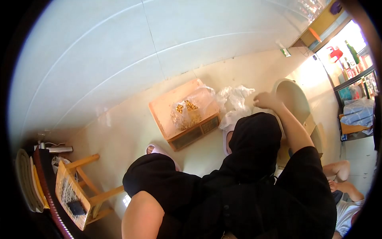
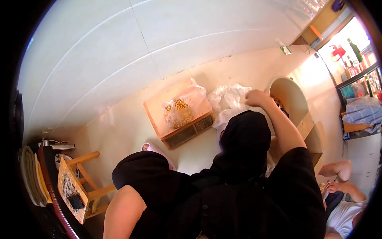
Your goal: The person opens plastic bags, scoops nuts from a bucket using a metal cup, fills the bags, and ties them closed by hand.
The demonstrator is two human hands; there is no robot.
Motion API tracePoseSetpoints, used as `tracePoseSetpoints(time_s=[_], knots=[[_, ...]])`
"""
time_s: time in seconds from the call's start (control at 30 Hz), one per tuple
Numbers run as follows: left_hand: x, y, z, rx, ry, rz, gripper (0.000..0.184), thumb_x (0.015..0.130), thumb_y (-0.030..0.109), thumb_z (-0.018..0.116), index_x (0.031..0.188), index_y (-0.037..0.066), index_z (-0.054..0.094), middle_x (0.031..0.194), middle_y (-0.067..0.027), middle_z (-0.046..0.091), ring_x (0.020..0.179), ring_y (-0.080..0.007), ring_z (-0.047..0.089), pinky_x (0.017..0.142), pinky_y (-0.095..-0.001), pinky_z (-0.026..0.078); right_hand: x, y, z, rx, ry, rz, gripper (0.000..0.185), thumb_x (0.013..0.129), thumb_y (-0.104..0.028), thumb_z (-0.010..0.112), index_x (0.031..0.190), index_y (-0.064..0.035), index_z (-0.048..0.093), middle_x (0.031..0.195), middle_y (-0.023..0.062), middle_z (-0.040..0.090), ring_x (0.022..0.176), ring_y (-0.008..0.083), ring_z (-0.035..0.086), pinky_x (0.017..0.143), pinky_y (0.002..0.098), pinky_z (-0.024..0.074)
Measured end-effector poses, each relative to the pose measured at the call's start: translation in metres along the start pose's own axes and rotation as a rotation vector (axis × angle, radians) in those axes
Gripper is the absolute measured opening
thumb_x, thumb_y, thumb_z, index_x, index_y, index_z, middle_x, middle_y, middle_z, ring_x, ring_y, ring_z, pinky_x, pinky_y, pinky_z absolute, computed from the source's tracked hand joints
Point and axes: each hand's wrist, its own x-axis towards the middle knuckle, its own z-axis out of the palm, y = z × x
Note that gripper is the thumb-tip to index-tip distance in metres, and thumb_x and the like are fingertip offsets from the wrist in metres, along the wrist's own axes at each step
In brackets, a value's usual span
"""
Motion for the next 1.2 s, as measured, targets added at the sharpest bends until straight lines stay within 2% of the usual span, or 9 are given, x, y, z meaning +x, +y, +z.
tracePoseSetpoints(time_s=[0.1,0.17,0.4,0.53,0.7,0.8,1.03,1.07,1.2], knots=[[0.0,0.0,0.0,-0.009,0.004,-0.01,0.031,0.087,0.028,0.055,0.084,-0.002,0.06,0.081,-0.0129,0.062,0.075,-0.0218,0.059,0.066,-0.0358,0.047,0.019,-0.035,-0.045,0.072,0.099,-0.306,0.037,0.08,-0.028,0.057,0.111,-0.0096,0.063,0.11,0.0145,0.063,0.104,0.0304,0.058,0.092,0.048,0.0421],[-0.003,0.0,0.001,-0.007,0.007,-0.012,0.031,0.087,0.028,0.055,0.084,-0.002,0.06,0.081,-0.0127,0.062,0.074,-0.0216,0.059,0.066,-0.0356,0.047,0.013,-0.084,-0.075,0.162,0.123,-0.453,0.036,0.081,-0.025,0.056,0.111,-0.0057,0.063,0.109,0.0159,0.063,0.102,0.0311,0.059,0.087,0.0361,0.0466],[-0.01,0.002,-0.002,-0.012,0.016,-0.027,0.032,0.088,0.029,0.055,0.082,-0.002,0.061,0.079,-0.012,0.062,0.073,-0.0207,0.059,0.065,-0.0349,0.047,-0.002,-0.222,-0.096,0.062,-0.003,-0.596,0.035,0.085,-0.022,0.056,0.117,-0.0096,0.06,0.11,0.0163,0.062,0.105,0.0315,0.056,0.09,0.0395,0.0439],[-0.011,0.004,-0.003,-0.016,0.032,-0.05,0.032,0.088,0.03,0.055,0.082,-0.001,0.061,0.079,-0.0116,0.062,0.073,-0.0203,0.059,0.064,-0.0345,0.047,0.021,-0.22,-0.063,-0.001,-0.011,-0.65,0.035,0.085,-0.022,0.055,0.118,-0.0102,0.06,0.111,0.016,0.062,0.106,0.0307,0.057,0.09,0.0387,0.0441],[-0.004,-0.004,-0.008,-0.023,0.024,-0.06,0.033,0.089,0.03,0.055,0.081,-0.001,0.061,0.078,-0.0111,0.062,0.072,-0.0197,0.059,0.064,-0.034,0.048,0.043,-0.195,-0.056,-0.105,-0.29,-0.378,0.036,0.086,-0.022,0.055,0.12,-0.0094,0.058,0.118,0.0162,0.059,0.11,0.0293,0.055,0.092,0.0389,0.0437],[0.0,-0.005,-0.007,-0.038,0.016,-0.075,0.033,0.089,0.03,0.055,0.08,-0.001,0.061,0.077,-0.0108,0.062,0.072,-0.0193,0.059,0.063,-0.0336,0.048,0.043,-0.185,-0.059,0.082,-0.044,-0.416,0.037,0.086,-0.022,0.057,0.12,-0.0087,0.058,0.117,0.016,0.059,0.11,0.0298,0.055,0.092,0.0393,0.0435],[0.013,0.027,-0.007,-0.042,0.0,-0.12,0.034,0.09,0.031,0.055,0.079,0.0,0.061,0.076,-0.01,0.063,0.071,-0.0185,0.059,0.062,-0.0329,0.048,0.043,-0.177,-0.062,0.065,-0.042,-0.412,0.037,0.085,-0.023,0.059,0.12,-0.0085,0.058,0.117,0.0158,0.059,0.111,0.0299,0.054,0.091,0.0398,0.0446],[0.017,0.036,-0.008,-0.053,0.009,-0.136,0.034,0.09,0.031,0.055,0.079,0.0,0.061,0.076,-0.0099,0.063,0.07,-0.0184,0.059,0.062,-0.0328,0.048,0.043,-0.176,-0.062,0.096,-0.014,-0.4,0.031,0.084,-0.023,0.059,0.112,-0.01,0.062,0.114,0.0139,0.06,0.109,0.0284,0.056,0.088,0.0394,0.0462],[0.042,0.043,-0.022,-0.209,0.217,-0.281,0.034,0.09,0.032,0.055,0.078,0.0,0.061,0.075,-0.0095,0.063,0.07,-0.0179,0.059,0.062,-0.0324,0.048,0.067,-0.175,-0.045,0.236,0.166,-0.27,0.03,0.081,-0.024,0.059,0.108,-0.01,0.063,0.112,0.0136,0.06,0.108,0.0291,0.056,0.087,0.0409,0.0471]])
